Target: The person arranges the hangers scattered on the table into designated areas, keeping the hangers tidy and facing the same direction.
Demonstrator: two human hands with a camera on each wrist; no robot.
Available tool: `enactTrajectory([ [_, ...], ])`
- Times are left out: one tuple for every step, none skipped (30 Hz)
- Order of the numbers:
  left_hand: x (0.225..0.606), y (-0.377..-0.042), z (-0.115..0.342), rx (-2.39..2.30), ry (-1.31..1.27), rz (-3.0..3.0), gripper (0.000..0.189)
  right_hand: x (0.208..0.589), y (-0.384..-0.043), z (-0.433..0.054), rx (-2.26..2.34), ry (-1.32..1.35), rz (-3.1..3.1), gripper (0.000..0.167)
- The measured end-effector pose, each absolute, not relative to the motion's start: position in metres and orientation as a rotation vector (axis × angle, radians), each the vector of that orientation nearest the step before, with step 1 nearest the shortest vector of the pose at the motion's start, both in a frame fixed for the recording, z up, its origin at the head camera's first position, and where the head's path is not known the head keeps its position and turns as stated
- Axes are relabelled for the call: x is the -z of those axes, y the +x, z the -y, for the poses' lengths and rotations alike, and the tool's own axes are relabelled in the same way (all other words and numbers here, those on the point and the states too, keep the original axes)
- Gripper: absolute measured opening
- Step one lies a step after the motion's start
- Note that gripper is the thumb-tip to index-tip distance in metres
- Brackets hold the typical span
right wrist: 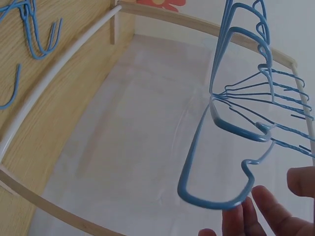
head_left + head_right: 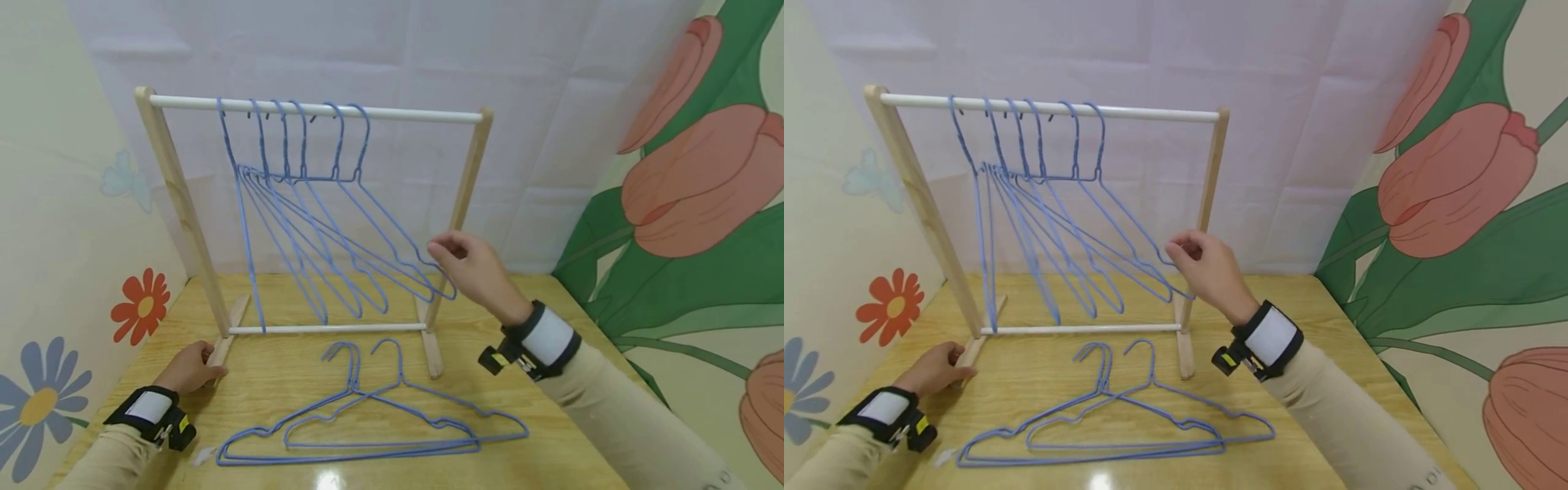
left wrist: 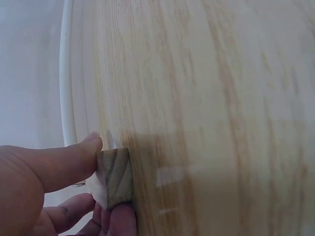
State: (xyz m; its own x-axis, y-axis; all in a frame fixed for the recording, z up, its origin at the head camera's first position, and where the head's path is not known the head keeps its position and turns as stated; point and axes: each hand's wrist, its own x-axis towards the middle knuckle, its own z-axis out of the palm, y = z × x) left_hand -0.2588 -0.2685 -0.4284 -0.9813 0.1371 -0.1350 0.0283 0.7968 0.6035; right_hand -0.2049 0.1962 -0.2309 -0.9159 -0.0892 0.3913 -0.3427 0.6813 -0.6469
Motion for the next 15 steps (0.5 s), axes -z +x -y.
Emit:
enactTrajectory([
  [0.429, -0.259, 0.269, -0.937, 0.134, -2.816, 0.051, 0.231, -0.205, -0.198, -1.085, 0.335, 2.565, 0.031],
  [0.428, -0.258, 0.268, -0.94, 0.13, -2.815, 0.05, 0.231, -0.205, -0.201, -1.102, 0.333, 2.557, 0.032],
  [0.428, -0.258, 0.269, -0.943, 0.133, -2.815, 0.05, 0.232, -0.204, -0.203, -1.123, 0.322, 2.549, 0.034],
  [0.428, -0.258, 0.269, -0.945, 0.132, -2.816, 0.05, 0.232, -0.204, -0.205, -1.14, 0.312, 2.541, 0.035],
  [0.428, -0.259, 0.269, -0.948, 0.132, -2.814, 0.051, 0.232, -0.204, -0.207, -1.161, 0.307, 2.533, 0.037],
  [0.428, -0.258, 0.269, -0.949, 0.132, -2.814, 0.051, 0.232, -0.203, -0.209, -1.184, 0.3, 2.527, 0.038],
  [0.427, -0.258, 0.27, -0.948, 0.133, -2.816, 0.051, 0.233, -0.203, -0.211, -1.201, 0.294, 2.521, 0.039],
  [0.427, -0.258, 0.27, -0.949, 0.131, -2.815, 0.051, 0.233, -0.202, -0.212, -1.221, 0.288, 2.519, 0.039],
  [0.427, -0.258, 0.27, -0.943, 0.131, -2.817, 0.051, 0.233, -0.201, -0.213, -1.229, 0.28, 2.524, 0.04],
  [0.427, -0.258, 0.27, -0.938, 0.131, -2.818, 0.052, 0.234, -0.201, -0.215, -1.229, 0.274, 2.536, 0.041],
  [0.426, -0.257, 0.27, -0.936, 0.13, -2.817, 0.052, 0.235, -0.2, -0.217, -1.226, 0.269, 2.545, 0.04],
  [0.426, -0.257, 0.27, -0.934, 0.129, -2.818, 0.052, 0.236, -0.2, -0.218, -1.222, 0.267, 2.553, 0.039],
  [0.426, -0.256, 0.27, -0.935, 0.127, -2.816, 0.052, 0.237, -0.199, -0.22, -1.218, 0.268, 2.559, 0.038],
  [0.426, -0.256, 0.27, -0.937, 0.123, -2.814, 0.051, 0.238, -0.199, -0.222, -1.212, 0.272, 2.566, 0.037],
  [0.425, -0.256, 0.27, -0.94, 0.121, -2.811, 0.051, 0.239, -0.199, -0.224, -1.202, 0.272, 2.571, 0.036],
])
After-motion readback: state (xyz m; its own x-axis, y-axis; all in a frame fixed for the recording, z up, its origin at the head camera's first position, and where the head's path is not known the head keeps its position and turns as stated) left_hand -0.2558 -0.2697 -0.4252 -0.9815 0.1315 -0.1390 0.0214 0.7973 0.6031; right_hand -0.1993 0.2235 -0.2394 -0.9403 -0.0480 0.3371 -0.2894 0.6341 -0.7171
